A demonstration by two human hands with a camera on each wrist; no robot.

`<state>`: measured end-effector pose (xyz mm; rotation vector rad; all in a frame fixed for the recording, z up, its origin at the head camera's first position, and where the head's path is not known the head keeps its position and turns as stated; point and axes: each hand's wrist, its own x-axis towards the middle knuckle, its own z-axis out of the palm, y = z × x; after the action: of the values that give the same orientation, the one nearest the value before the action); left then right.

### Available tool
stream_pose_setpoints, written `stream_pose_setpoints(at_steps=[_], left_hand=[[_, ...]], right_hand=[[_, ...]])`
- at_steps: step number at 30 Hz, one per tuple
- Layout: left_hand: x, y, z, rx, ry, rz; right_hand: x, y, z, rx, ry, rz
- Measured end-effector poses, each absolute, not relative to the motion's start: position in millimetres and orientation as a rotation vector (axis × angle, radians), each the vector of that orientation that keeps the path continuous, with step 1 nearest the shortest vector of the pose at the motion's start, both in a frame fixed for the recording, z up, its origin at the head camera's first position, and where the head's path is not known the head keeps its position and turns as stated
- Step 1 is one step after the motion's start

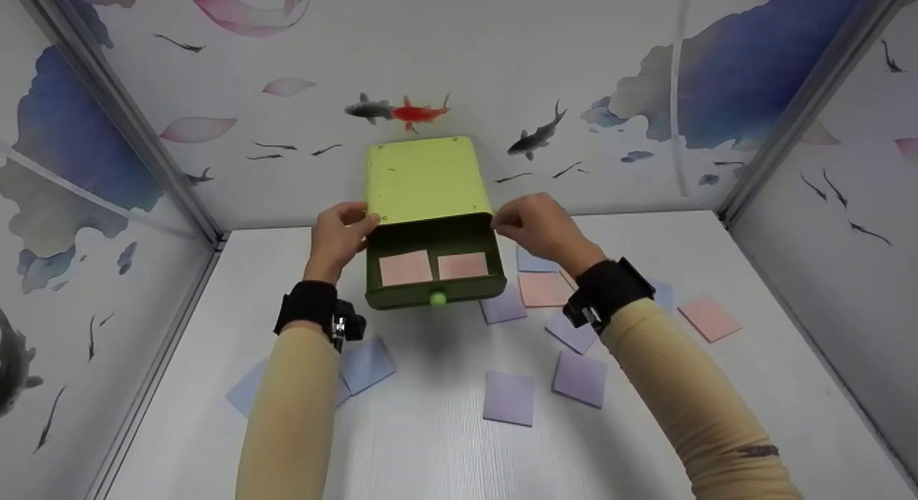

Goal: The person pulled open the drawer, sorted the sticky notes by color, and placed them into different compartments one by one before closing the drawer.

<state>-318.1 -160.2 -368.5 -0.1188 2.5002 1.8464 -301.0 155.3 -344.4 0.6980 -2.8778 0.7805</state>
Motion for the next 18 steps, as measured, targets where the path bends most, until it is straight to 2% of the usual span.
stream_pose_setpoints(at_steps=[7, 18], left_hand=[[-318.1, -160.7, -367.0, -0.134, 2.503, 1.837], [-319.3, -159.4, -367.9, -0.147, 2.492, 1.84]], right_hand=[[-301.5, 179.6, -360.2, 0.618, -2.915, 0.782], [-295.2, 205.4, -416.1, 0.474, -3.134, 0.633]])
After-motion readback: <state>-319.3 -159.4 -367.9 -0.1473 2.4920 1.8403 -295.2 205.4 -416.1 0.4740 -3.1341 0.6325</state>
